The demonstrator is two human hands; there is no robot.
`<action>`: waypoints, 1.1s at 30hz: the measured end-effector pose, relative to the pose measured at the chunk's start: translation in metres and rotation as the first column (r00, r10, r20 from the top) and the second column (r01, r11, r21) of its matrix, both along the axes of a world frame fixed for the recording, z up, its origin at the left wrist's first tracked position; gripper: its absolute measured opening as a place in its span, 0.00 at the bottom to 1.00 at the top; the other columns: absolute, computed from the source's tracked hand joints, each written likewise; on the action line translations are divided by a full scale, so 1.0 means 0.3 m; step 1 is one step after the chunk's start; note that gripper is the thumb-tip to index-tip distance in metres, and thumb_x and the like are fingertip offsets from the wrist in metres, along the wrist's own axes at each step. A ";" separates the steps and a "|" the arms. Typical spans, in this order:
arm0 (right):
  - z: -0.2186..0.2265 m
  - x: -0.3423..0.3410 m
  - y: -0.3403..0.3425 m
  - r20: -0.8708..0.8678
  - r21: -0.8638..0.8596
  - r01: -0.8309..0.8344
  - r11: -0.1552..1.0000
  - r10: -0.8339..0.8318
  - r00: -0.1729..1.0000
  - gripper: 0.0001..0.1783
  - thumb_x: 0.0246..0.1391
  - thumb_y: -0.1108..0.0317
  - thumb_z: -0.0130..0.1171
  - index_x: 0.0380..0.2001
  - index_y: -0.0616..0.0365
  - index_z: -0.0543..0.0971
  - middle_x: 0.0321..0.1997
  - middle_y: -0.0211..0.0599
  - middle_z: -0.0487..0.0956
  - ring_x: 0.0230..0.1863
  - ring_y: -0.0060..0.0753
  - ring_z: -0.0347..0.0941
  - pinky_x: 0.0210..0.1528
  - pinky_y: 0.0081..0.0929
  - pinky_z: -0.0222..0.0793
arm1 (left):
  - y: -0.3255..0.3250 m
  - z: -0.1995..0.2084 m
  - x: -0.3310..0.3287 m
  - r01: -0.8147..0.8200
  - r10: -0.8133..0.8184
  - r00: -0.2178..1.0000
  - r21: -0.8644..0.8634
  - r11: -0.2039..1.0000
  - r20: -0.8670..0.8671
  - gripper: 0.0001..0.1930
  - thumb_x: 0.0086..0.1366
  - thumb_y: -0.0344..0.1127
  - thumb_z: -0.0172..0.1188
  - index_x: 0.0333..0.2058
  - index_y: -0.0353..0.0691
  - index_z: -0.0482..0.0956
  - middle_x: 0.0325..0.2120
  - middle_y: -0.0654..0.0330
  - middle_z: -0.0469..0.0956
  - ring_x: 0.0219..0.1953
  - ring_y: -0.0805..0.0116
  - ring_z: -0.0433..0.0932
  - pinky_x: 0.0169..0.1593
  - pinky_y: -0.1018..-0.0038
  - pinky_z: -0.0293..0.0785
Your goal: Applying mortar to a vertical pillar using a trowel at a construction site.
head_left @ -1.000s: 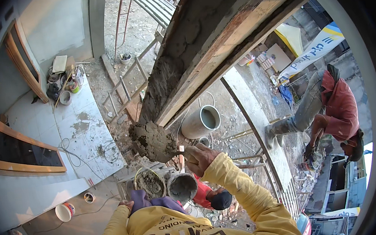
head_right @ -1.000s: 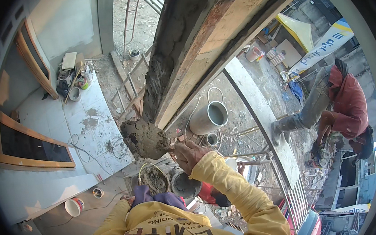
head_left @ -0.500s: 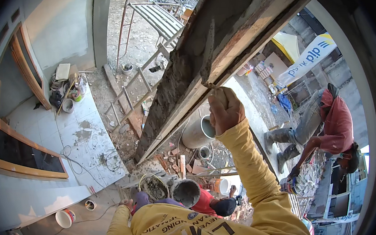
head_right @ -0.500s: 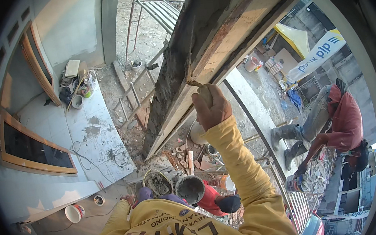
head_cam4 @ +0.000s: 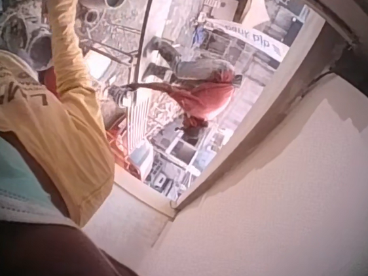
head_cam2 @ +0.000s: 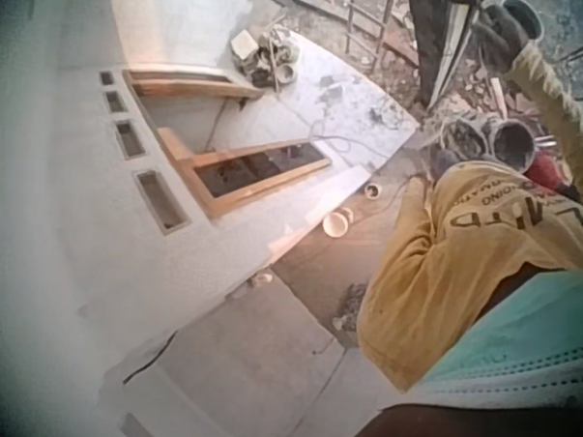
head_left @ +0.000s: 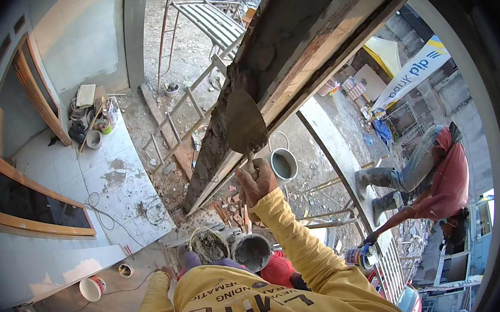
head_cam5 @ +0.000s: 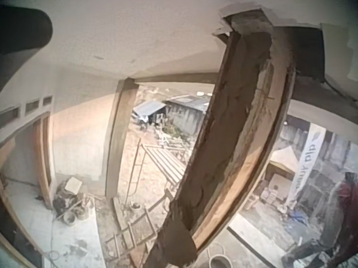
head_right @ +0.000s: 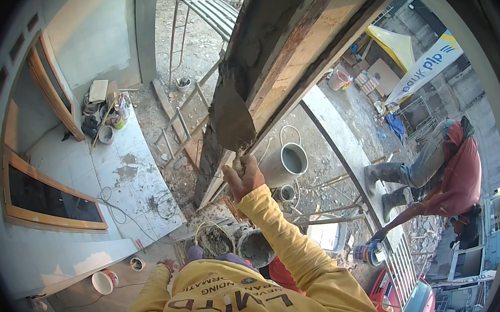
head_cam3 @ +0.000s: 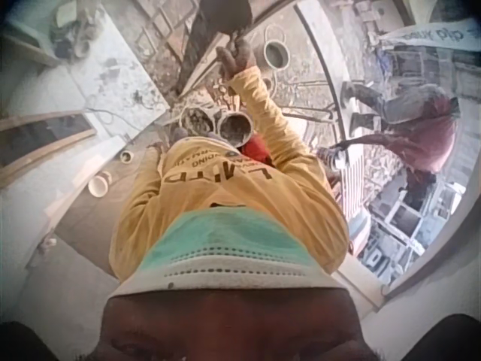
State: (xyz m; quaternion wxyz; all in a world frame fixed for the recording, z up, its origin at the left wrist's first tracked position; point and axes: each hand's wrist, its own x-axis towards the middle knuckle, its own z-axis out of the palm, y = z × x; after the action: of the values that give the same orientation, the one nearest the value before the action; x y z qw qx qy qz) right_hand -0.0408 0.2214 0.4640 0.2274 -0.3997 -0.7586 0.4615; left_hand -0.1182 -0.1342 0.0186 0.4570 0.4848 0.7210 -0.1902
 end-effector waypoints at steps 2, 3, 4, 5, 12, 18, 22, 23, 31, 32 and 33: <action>-0.034 -0.085 -0.020 0.054 0.209 0.029 0.977 -0.041 0.998 0.27 0.53 0.53 0.55 0.43 0.68 0.66 0.30 0.61 0.76 0.34 0.60 0.75 0.36 0.42 0.70 | -0.046 -0.103 -0.016 -0.770 0.804 0.541 -0.237 0.592 0.248 0.27 0.60 0.42 0.53 0.59 0.50 0.62 0.58 0.57 0.64 0.58 0.59 0.66 0.57 0.58 0.62; 0.001 -0.127 -0.040 0.064 0.302 0.028 0.953 -0.050 0.997 0.26 0.53 0.52 0.53 0.42 0.67 0.67 0.32 0.63 0.75 0.37 0.68 0.71 0.39 0.46 0.68 | -0.057 -0.144 -0.005 -0.776 0.767 0.563 -0.121 0.619 0.308 0.28 0.58 0.44 0.55 0.58 0.54 0.62 0.59 0.58 0.62 0.63 0.59 0.56 0.61 0.60 0.57; -0.024 -0.167 -0.026 0.000 0.387 0.055 0.921 -0.060 0.998 0.24 0.55 0.53 0.51 0.36 0.68 0.68 0.27 0.57 0.74 0.33 0.60 0.71 0.38 0.42 0.66 | -0.075 -0.185 -0.006 -0.778 0.771 0.564 -0.120 0.616 0.296 0.28 0.58 0.44 0.55 0.58 0.54 0.62 0.59 0.58 0.62 0.63 0.59 0.56 0.61 0.60 0.57; -0.028 -0.207 -0.016 -0.069 0.379 0.061 0.923 -0.038 0.997 0.23 0.56 0.52 0.50 0.37 0.67 0.68 0.26 0.55 0.74 0.30 0.55 0.72 0.34 0.41 0.67 | -0.105 -0.224 -0.006 -0.790 0.765 0.542 -0.099 0.605 0.346 0.27 0.58 0.46 0.55 0.58 0.57 0.63 0.60 0.58 0.61 0.64 0.57 0.56 0.61 0.60 0.57; -0.182 -0.335 0.110 -0.016 0.125 0.168 0.978 -0.167 0.986 0.23 0.58 0.52 0.49 0.44 0.62 0.64 0.21 0.43 0.71 0.16 0.30 0.68 0.16 0.28 0.62 | -0.150 -0.266 -0.013 -0.787 0.716 0.521 -0.064 0.614 0.464 0.22 0.58 0.51 0.53 0.52 0.61 0.70 0.61 0.57 0.55 0.63 0.53 0.54 0.60 0.58 0.55; -0.215 -0.268 0.068 0.051 0.182 0.293 0.939 -0.306 0.951 0.25 0.52 0.56 0.57 0.44 0.68 0.70 0.36 0.60 0.77 0.39 0.56 0.75 0.41 0.39 0.69 | -0.267 -0.212 0.007 -0.801 0.752 0.520 -0.074 0.594 0.405 0.22 0.59 0.50 0.52 0.52 0.55 0.69 0.56 0.56 0.61 0.56 0.57 0.61 0.55 0.60 0.59; -0.295 -0.157 0.086 -0.055 0.251 0.285 0.925 -0.280 0.958 0.23 0.52 0.59 0.58 0.41 0.71 0.70 0.24 0.44 0.75 0.22 0.35 0.72 0.25 0.30 0.68 | -0.307 -0.178 0.012 -0.807 0.768 0.518 -0.082 0.585 0.377 0.23 0.59 0.50 0.52 0.52 0.52 0.69 0.52 0.56 0.65 0.52 0.59 0.65 0.52 0.62 0.62; -0.327 -0.125 0.097 -0.092 0.184 0.282 0.942 -0.269 0.959 0.23 0.53 0.60 0.58 0.42 0.71 0.69 0.22 0.40 0.73 0.20 0.29 0.70 0.21 0.27 0.66 | -0.321 -0.170 0.018 -0.808 0.771 0.518 -0.086 0.584 0.371 0.23 0.59 0.50 0.52 0.52 0.51 0.69 0.51 0.55 0.66 0.51 0.60 0.66 0.51 0.62 0.63; -0.277 -0.033 -0.052 -0.055 -0.081 0.232 0.969 -0.237 0.970 0.27 0.52 0.54 0.55 0.45 0.67 0.67 0.36 0.57 0.76 0.40 0.54 0.73 0.43 0.38 0.67 | -0.279 -0.102 0.065 -0.810 0.787 0.519 -0.102 0.577 0.333 0.24 0.61 0.50 0.51 0.52 0.43 0.68 0.44 0.55 0.73 0.43 0.64 0.74 0.44 0.65 0.69; -0.303 -0.033 -0.058 -0.121 -0.029 0.225 0.974 -0.227 0.966 0.26 0.52 0.55 0.55 0.45 0.67 0.67 0.35 0.57 0.76 0.39 0.55 0.73 0.42 0.38 0.67 | -0.244 -0.095 0.064 -0.807 0.783 0.526 -0.097 0.583 0.331 0.24 0.61 0.49 0.51 0.52 0.42 0.68 0.43 0.55 0.74 0.41 0.65 0.75 0.43 0.65 0.70; -0.311 -0.052 -0.067 -0.237 0.186 0.242 0.952 -0.196 0.952 0.16 0.54 0.60 0.55 0.32 0.62 0.64 0.18 0.33 0.68 0.17 0.27 0.64 0.20 0.29 0.62 | -0.238 -0.082 0.064 -0.806 0.785 0.529 -0.098 0.584 0.322 0.24 0.61 0.49 0.51 0.52 0.42 0.68 0.42 0.54 0.75 0.40 0.65 0.76 0.42 0.66 0.71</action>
State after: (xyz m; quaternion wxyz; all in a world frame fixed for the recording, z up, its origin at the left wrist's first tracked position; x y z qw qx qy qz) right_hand -0.0564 0.2012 0.3707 0.3998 -0.4027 -0.7253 0.3899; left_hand -0.0991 -0.2056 -0.0059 0.5917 0.1420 0.7800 0.1461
